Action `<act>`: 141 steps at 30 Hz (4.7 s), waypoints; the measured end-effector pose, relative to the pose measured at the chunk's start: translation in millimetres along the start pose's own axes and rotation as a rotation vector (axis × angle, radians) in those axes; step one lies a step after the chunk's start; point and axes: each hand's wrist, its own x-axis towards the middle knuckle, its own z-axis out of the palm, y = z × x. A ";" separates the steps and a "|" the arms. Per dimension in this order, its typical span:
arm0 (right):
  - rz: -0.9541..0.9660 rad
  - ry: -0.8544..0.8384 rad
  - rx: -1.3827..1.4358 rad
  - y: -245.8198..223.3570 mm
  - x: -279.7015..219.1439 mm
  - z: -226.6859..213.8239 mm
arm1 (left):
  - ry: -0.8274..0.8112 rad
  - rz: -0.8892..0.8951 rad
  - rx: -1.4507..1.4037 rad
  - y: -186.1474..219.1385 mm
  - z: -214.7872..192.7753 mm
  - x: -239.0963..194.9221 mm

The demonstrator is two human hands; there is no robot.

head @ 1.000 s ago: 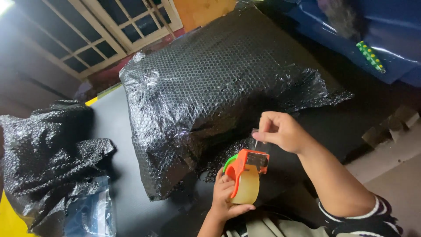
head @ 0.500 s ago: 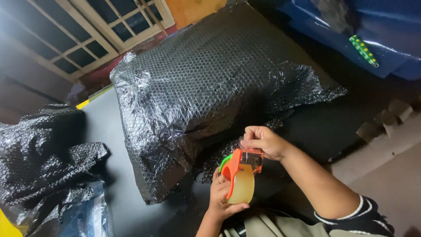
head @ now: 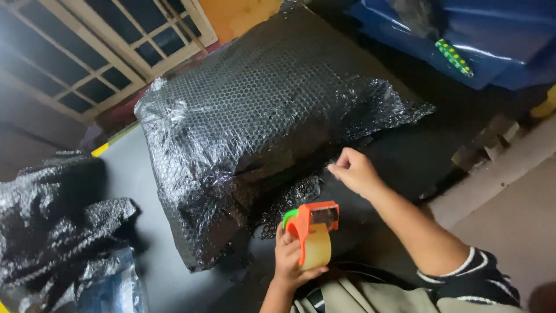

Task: The person wraps a blue rectangular object with black bubble wrap on a table. They fold the bubble wrap around the object and secure it with clear packing tape using a handheld dispenser. The package is rotated and adjusted to ensure full coverage.

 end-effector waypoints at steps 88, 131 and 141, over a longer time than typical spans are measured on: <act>-0.655 -0.220 0.070 -153.1 -98.6 -121.3 | -0.015 -0.065 -0.023 32.5 -1.8 35.5; 0.432 0.744 1.093 71.4 -122.9 -85.1 | 0.027 -0.009 -0.155 8.8 12.3 9.4; 0.645 0.957 1.044 94.9 -113.3 -59.0 | 0.055 0.039 -0.183 3.6 14.1 3.5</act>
